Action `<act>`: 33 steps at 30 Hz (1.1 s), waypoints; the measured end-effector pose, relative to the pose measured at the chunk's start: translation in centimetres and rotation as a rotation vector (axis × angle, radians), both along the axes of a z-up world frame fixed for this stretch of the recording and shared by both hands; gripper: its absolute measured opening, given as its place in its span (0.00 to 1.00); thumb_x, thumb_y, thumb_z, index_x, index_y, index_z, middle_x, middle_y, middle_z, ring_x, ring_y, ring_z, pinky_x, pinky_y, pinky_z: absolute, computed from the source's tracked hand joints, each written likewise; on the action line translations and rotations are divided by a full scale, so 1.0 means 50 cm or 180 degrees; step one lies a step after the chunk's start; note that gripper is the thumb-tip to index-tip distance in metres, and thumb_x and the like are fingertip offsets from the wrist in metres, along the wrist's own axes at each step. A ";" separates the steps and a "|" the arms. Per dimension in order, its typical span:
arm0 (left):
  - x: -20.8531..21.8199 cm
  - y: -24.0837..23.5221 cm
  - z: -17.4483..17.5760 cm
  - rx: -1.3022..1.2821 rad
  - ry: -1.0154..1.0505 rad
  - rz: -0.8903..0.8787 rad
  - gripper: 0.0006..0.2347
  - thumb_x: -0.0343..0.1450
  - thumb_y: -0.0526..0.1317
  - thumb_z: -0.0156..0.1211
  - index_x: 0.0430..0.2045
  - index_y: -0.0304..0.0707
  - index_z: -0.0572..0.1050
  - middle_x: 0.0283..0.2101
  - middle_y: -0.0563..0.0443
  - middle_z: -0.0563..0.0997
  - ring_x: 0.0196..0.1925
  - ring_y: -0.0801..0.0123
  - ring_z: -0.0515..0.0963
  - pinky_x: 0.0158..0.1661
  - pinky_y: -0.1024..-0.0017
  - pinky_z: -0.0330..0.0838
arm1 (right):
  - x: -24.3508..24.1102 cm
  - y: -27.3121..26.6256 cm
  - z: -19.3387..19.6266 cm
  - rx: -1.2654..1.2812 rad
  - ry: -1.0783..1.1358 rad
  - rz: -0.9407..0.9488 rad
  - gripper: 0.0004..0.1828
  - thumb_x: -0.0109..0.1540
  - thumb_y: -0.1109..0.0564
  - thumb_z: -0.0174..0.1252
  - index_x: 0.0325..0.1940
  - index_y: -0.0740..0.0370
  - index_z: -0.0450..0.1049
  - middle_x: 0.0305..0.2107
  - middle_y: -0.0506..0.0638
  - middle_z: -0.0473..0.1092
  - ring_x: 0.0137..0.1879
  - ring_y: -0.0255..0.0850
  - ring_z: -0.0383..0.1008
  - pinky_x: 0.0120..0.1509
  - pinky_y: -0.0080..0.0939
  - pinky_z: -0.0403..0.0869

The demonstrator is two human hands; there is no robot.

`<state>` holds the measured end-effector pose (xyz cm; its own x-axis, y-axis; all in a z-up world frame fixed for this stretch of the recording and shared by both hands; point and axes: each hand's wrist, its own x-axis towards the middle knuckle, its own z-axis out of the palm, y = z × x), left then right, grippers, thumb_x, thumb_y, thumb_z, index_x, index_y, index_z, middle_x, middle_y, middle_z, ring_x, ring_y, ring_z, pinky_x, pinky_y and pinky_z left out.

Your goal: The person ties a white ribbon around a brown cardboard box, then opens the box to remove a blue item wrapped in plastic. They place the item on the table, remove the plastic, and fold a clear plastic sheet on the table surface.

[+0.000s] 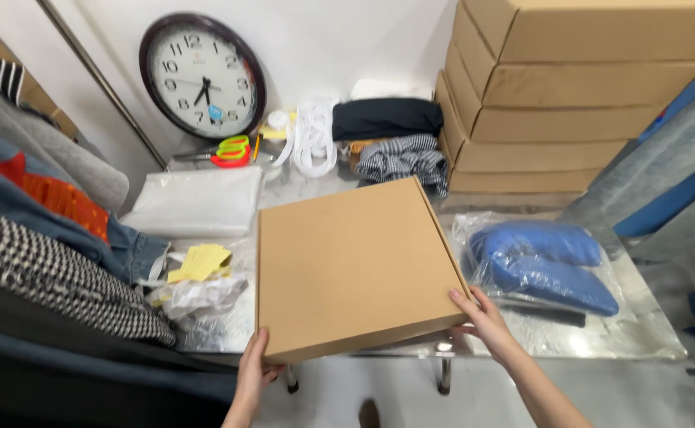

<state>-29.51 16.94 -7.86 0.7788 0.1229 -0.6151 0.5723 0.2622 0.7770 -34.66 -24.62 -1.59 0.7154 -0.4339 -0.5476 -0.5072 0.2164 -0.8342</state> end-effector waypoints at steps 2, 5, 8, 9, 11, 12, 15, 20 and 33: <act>0.023 0.002 -0.010 -0.0372 -0.0309 0.0274 0.26 0.73 0.50 0.53 0.67 0.43 0.70 0.62 0.45 0.77 0.58 0.51 0.76 0.48 0.49 0.75 | 0.046 -0.035 0.020 -0.0506 -0.0353 0.0494 0.37 0.57 0.42 0.60 0.69 0.57 0.70 0.60 0.52 0.73 0.57 0.47 0.78 0.53 0.49 0.81; 0.085 -0.026 0.074 -0.0551 -0.1027 0.0391 0.21 0.75 0.48 0.52 0.60 0.37 0.72 0.56 0.41 0.79 0.47 0.48 0.79 0.52 0.48 0.77 | 0.156 -0.082 0.111 -0.0648 -0.1298 0.0538 0.29 0.61 0.47 0.61 0.66 0.55 0.71 0.58 0.48 0.75 0.56 0.41 0.77 0.44 0.42 0.80; 0.202 -0.063 0.192 -0.0722 -0.1728 0.0356 0.22 0.76 0.48 0.49 0.63 0.37 0.68 0.60 0.43 0.77 0.54 0.51 0.78 0.50 0.46 0.78 | 0.268 -0.137 0.273 -0.1166 -0.2033 0.0609 0.29 0.62 0.46 0.61 0.65 0.56 0.71 0.50 0.48 0.75 0.47 0.39 0.77 0.38 0.41 0.81; 0.224 -0.091 0.262 -0.0765 -0.1792 0.0306 0.22 0.76 0.48 0.49 0.63 0.37 0.68 0.60 0.43 0.77 0.54 0.51 0.78 0.50 0.46 0.78 | 0.303 -0.163 0.323 -0.1214 -0.2092 0.0556 0.29 0.62 0.46 0.61 0.65 0.56 0.71 0.50 0.48 0.75 0.47 0.39 0.77 0.38 0.41 0.81; 0.263 -0.148 0.405 -0.0680 -0.2130 0.0045 0.22 0.76 0.46 0.43 0.67 0.46 0.64 0.67 0.52 0.73 0.63 0.58 0.75 0.57 0.48 0.75 | 0.366 -0.219 0.432 -0.1327 -0.2502 0.0420 0.27 0.63 0.42 0.60 0.64 0.54 0.72 0.49 0.45 0.73 0.50 0.36 0.75 0.36 0.44 0.83; 0.306 -0.184 0.428 -0.0717 -0.2204 0.0016 0.22 0.76 0.46 0.43 0.67 0.46 0.64 0.67 0.52 0.73 0.63 0.58 0.75 0.57 0.48 0.75 | 0.376 -0.245 0.487 -0.1371 -0.2571 0.0386 0.27 0.63 0.42 0.60 0.64 0.54 0.72 0.49 0.45 0.73 0.50 0.36 0.75 0.36 0.44 0.83; 0.425 -0.289 0.499 -0.0793 -0.2569 -0.0012 0.19 0.73 0.41 0.50 0.59 0.40 0.68 0.63 0.50 0.72 0.61 0.62 0.73 0.51 0.51 0.81 | 0.399 -0.337 0.610 -0.1190 -0.2530 -0.0287 0.27 0.63 0.38 0.57 0.65 0.46 0.72 0.51 0.46 0.73 0.46 0.45 0.78 0.41 0.48 0.83; 0.476 -0.514 0.684 -0.0582 -0.2947 -0.0738 0.41 0.69 0.56 0.65 0.74 0.31 0.55 0.72 0.24 0.59 0.69 0.32 0.68 0.54 0.47 0.79 | 0.385 -0.551 0.669 -0.1408 -0.3017 -0.0934 0.48 0.70 0.23 0.59 0.75 0.63 0.58 0.65 0.72 0.56 0.61 0.74 0.70 0.50 0.65 0.79; 0.546 -0.995 0.866 0.0203 -0.2976 -0.1077 0.29 0.68 0.60 0.45 0.66 0.57 0.71 0.69 0.60 0.76 0.73 0.69 0.71 0.69 0.71 0.60 | 0.424 -0.951 0.732 -0.1820 -0.2393 -0.1610 0.43 0.61 0.16 0.48 0.62 0.49 0.71 0.55 0.43 0.71 0.55 0.40 0.72 0.40 0.49 0.74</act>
<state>-2.20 -32.83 35.44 0.9470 -0.1836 0.2637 -0.2402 0.1405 0.9605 -13.45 -72.19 35.02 0.4497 -0.8271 0.3372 0.2181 -0.2645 -0.9394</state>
